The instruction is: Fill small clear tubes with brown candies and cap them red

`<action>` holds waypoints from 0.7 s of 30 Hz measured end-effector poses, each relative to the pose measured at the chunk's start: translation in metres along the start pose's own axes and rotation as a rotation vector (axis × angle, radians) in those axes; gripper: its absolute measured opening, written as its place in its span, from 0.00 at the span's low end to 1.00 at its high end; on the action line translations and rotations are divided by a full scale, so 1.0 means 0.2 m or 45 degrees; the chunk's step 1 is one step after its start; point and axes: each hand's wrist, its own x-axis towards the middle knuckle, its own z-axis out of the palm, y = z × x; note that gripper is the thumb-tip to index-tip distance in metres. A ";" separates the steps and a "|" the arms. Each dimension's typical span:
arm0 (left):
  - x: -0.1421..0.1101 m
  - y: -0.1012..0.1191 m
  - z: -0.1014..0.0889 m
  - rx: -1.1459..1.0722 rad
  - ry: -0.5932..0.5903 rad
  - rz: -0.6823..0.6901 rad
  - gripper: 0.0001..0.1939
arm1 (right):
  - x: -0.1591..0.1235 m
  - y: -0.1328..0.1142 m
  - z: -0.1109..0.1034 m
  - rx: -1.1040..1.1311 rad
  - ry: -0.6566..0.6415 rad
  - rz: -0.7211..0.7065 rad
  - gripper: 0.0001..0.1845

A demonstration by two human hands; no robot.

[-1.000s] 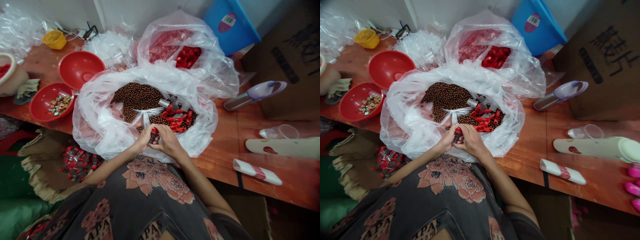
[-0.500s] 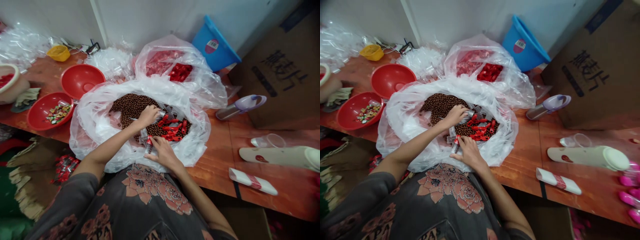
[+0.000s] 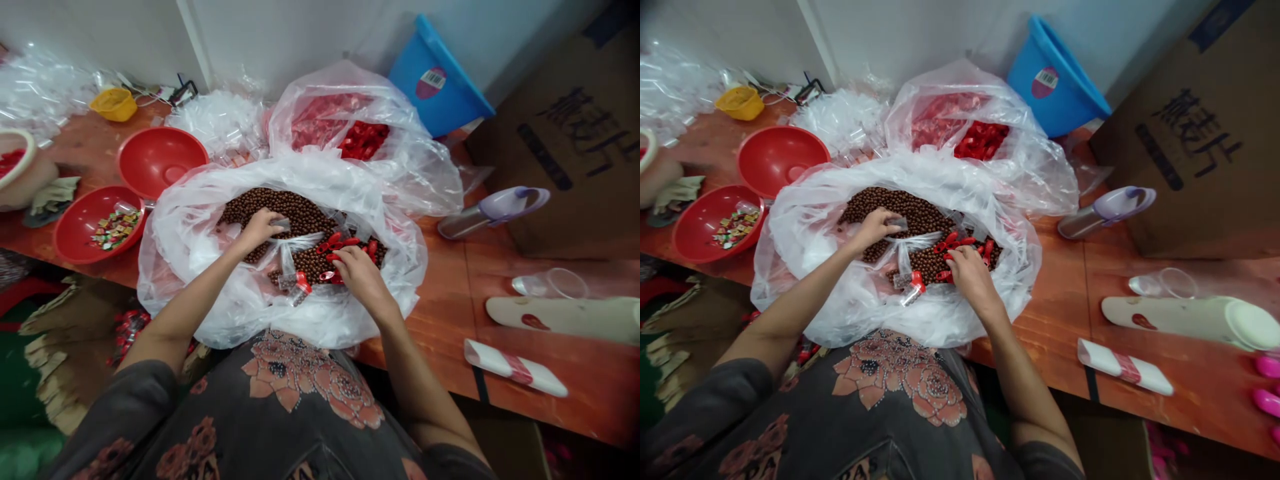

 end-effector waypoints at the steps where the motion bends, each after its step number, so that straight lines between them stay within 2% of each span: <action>1: -0.01 -0.03 -0.03 -0.113 -0.001 -0.139 0.14 | 0.01 0.01 0.00 -0.028 0.001 0.005 0.17; 3: 0.00 -0.07 -0.06 -0.320 -0.033 -0.394 0.14 | 0.03 0.03 0.01 -0.063 0.004 0.000 0.17; 5: 0.02 -0.08 -0.04 -0.438 -0.062 -0.525 0.16 | 0.03 0.03 0.02 -0.074 -0.001 -0.015 0.17; 13: 0.20 0.03 0.17 -0.779 -0.100 -0.542 0.13 | 0.01 0.02 0.07 -0.073 -0.006 -0.003 0.18; 21: 0.22 0.05 0.28 -0.904 0.013 -0.491 0.19 | 0.04 0.02 0.10 -0.121 0.033 -0.016 0.19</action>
